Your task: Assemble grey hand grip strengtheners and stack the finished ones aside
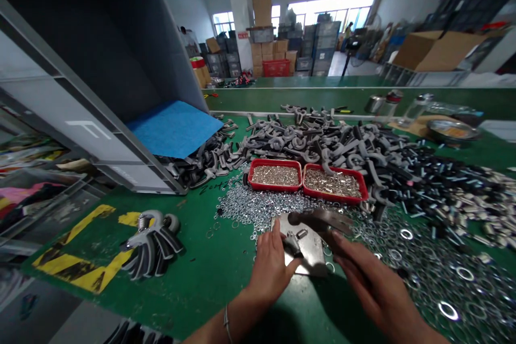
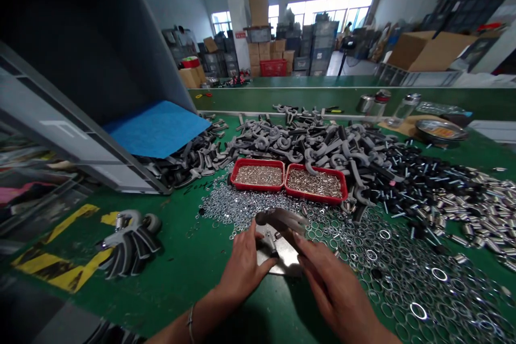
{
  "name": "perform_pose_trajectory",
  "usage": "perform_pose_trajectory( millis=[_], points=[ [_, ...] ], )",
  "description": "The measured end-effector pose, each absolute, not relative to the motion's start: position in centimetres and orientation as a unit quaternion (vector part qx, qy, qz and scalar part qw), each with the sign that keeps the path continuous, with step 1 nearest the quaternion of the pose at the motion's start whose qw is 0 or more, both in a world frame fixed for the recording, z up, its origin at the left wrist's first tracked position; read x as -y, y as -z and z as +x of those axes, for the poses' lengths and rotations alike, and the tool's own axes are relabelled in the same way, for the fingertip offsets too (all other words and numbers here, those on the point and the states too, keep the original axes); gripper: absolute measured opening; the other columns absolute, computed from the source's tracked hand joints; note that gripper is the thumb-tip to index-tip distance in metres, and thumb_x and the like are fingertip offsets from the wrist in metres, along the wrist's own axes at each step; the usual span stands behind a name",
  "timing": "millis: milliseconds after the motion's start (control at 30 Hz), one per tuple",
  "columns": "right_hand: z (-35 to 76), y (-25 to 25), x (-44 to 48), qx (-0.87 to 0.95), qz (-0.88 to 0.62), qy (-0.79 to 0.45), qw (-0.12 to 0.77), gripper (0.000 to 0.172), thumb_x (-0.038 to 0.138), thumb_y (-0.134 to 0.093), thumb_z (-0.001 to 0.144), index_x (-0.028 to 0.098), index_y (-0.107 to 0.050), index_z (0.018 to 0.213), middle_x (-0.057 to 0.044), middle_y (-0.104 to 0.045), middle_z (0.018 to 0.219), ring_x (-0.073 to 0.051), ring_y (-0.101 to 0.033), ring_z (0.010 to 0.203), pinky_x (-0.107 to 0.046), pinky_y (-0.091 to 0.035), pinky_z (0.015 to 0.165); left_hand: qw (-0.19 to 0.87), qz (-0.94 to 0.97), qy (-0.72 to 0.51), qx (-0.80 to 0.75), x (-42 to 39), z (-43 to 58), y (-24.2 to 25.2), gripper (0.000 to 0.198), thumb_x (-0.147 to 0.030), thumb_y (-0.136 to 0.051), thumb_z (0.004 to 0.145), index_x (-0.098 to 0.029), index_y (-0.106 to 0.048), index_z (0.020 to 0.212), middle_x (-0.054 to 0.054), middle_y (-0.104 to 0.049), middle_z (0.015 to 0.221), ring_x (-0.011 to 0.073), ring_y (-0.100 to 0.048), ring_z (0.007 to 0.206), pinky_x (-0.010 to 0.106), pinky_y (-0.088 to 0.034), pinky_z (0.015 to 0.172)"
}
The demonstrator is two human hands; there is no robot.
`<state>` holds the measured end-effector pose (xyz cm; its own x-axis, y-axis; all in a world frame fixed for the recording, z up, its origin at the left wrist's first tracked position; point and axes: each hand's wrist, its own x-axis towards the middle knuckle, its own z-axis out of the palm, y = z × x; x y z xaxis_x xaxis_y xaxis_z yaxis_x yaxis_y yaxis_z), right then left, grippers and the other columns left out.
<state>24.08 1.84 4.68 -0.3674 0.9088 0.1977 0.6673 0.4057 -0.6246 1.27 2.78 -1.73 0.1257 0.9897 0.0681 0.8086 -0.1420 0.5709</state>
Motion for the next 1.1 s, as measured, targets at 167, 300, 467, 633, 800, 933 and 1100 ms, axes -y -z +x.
perform_pose_trajectory(
  millis=[167,300,467,633,800,933,1100],
  points=[
    [24.0,-3.8,-2.7,0.823,-0.476,-0.255,0.178,0.059,0.014,-0.042,0.094,0.036,-0.039,0.149,-0.008,-0.064,0.134,-0.025,-0.071,0.103,-0.041,-0.058,0.088,0.225,0.706,-0.233,-0.63,-3.3,1.5,1.8,0.104,-0.031,-0.072,0.08,-0.012,-0.001,0.154,0.016,-0.056,0.123,0.0327,-0.049,0.115,0.05,-0.033,0.107],
    [24.3,-3.6,-2.2,0.834,-0.45,-0.188,0.258,0.061,0.016,-0.043,0.095,0.034,-0.034,0.152,-0.009,-0.061,0.137,-0.028,-0.066,0.115,-0.044,-0.057,0.091,0.237,0.704,-0.253,-0.62,-3.4,1.4,1.9,0.108,-0.029,-0.073,0.078,-0.013,0.001,0.155,0.013,-0.058,0.119,0.0304,-0.05,0.111,0.049,-0.034,0.106],
    [24.1,-2.1,-2.7,0.831,-0.464,-0.236,0.196,0.056,0.018,-0.044,0.095,0.036,-0.041,0.148,-0.008,-0.064,0.134,-0.027,-0.071,0.103,-0.041,-0.06,0.084,0.237,0.701,-0.258,-0.621,-3.4,1.4,2.2,0.103,-0.031,-0.071,0.079,-0.011,-0.004,0.155,0.014,-0.059,0.117,0.0321,-0.05,0.111,0.052,-0.033,0.106],
    [25.0,-0.9,-5.3,0.753,-0.544,-0.255,0.267,0.047,0.035,-0.043,0.099,0.027,-0.046,0.146,-0.01,-0.065,0.132,-0.026,-0.067,0.109,-0.042,-0.056,0.091,0.277,0.658,-0.316,-0.625,-2.7,1.2,2.1,0.093,-0.031,-0.072,0.077,-0.015,-0.02,0.152,0.012,-0.058,0.114,0.0295,-0.052,0.11,0.049,-0.036,0.105],
    [22.7,-1.6,-5.6,0.737,-0.528,-0.254,0.338,0.035,0.046,-0.051,0.094,0.024,-0.075,0.106,-0.013,-0.068,0.12,-0.032,-0.06,0.113,-0.052,-0.043,0.103,0.251,0.639,-0.421,-0.594,-0.3,1.3,2.5,0.079,-0.029,-0.068,0.081,-0.019,-0.027,0.148,0.013,-0.057,0.119,0.0281,-0.055,0.112,0.047,-0.045,0.1],
    [18.3,-0.8,-3.7,0.545,-0.516,-0.559,0.353,0.045,0.06,-0.054,0.088,0.021,-0.075,0.098,-0.009,-0.075,0.101,-0.027,-0.069,0.092,-0.037,-0.055,0.085,0.118,0.725,-0.446,-0.512,0.9,1.7,3.3,0.078,-0.032,-0.069,0.082,-0.018,-0.027,0.147,0.018,-0.055,0.127,0.0339,-0.052,0.119,0.055,-0.041,0.104],
    [16.2,2.4,-3.7,0.437,-0.551,-0.591,0.395,0.046,0.063,-0.065,0.077,0.021,-0.076,0.092,-0.007,-0.075,0.09,-0.027,-0.07,0.085,-0.035,-0.056,0.081,0.17,0.771,-0.348,-0.506,-2.6,-2.1,1.4,0.05,-0.03,-0.058,0.092,-0.02,-0.041,0.138,0.012,-0.061,0.12,0.024,-0.059,0.108,0.041,-0.051,0.095]
  ],
)
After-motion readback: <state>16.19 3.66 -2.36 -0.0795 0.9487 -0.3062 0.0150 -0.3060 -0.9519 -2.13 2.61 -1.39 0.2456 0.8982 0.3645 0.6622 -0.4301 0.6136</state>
